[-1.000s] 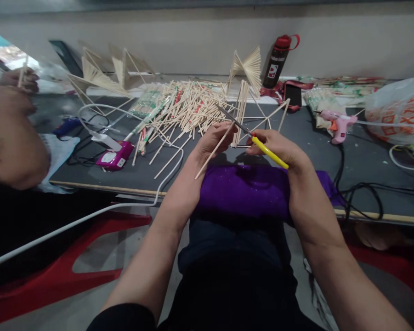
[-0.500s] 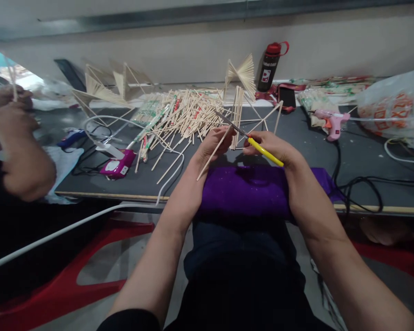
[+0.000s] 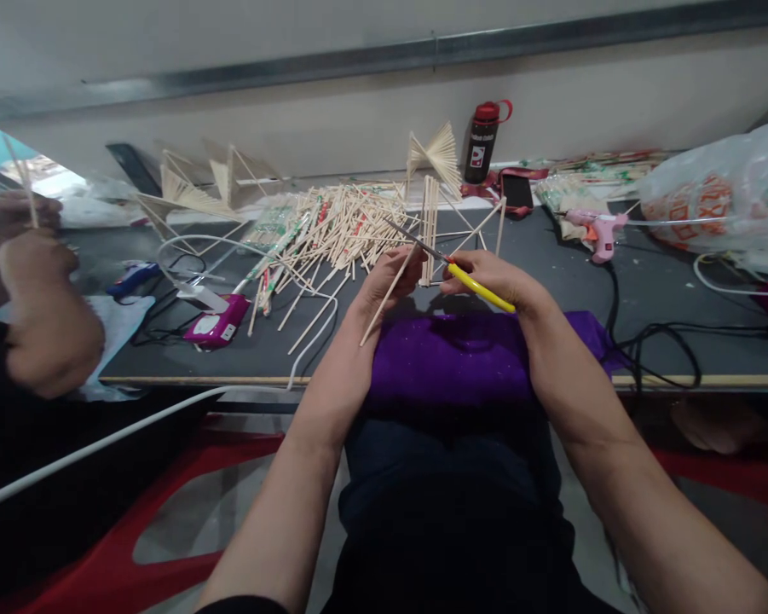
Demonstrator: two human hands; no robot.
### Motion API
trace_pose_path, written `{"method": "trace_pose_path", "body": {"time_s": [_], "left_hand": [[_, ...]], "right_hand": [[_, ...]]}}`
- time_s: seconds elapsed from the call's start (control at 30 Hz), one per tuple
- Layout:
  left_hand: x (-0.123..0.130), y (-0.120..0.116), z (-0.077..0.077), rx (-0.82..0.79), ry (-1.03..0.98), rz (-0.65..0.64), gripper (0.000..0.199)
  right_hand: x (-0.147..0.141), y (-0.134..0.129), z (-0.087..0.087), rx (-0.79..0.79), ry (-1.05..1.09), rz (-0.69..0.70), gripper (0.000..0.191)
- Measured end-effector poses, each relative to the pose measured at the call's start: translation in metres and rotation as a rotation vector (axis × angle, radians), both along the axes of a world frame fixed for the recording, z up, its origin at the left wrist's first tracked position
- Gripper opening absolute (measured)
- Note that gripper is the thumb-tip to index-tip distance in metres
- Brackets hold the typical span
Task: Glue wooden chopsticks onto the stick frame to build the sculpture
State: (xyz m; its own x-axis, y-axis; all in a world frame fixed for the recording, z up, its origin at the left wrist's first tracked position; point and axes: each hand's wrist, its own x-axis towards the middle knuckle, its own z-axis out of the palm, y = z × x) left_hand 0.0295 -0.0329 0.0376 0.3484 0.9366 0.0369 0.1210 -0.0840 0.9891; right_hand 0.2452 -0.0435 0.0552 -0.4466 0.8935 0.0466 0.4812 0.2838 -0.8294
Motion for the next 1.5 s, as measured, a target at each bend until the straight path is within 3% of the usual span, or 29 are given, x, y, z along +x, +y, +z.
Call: {"method": "trace_pose_path", "body": {"time_s": [0.13, 0.27, 0.7, 1.1, 1.3, 1.5], "left_hand": [[0.004, -0.002, 0.002, -0.141, -0.299, -0.018, 0.049], [0.004, -0.001, 0.000, -0.188, -0.388, -0.031, 0.043], [0.008, -0.006, 0.009, -0.191, -0.446, -0.001, 0.045], [0.008, -0.003, 0.006, -0.181, -0.455, -0.079, 0.020], [0.009, -0.007, 0.011, -0.084, -0.515, -0.071, 0.032], [0.012, -0.012, 0.012, -0.015, -0.467, 0.014, 0.008]], "right_hand": [[0.000, 0.000, -0.001, -0.028, -0.044, 0.026, 0.033], [-0.001, 0.000, 0.001, -0.028, -0.069, 0.027, 0.031], [-0.002, -0.001, 0.004, -0.006, -0.097, 0.010, 0.035], [0.004, -0.003, 0.007, -0.036, -0.032, 0.063, 0.038], [0.007, -0.003, 0.009, -0.018, -0.103, 0.055, 0.047], [0.017, -0.002, 0.015, -0.004, -0.204, 0.067, 0.043]]}}
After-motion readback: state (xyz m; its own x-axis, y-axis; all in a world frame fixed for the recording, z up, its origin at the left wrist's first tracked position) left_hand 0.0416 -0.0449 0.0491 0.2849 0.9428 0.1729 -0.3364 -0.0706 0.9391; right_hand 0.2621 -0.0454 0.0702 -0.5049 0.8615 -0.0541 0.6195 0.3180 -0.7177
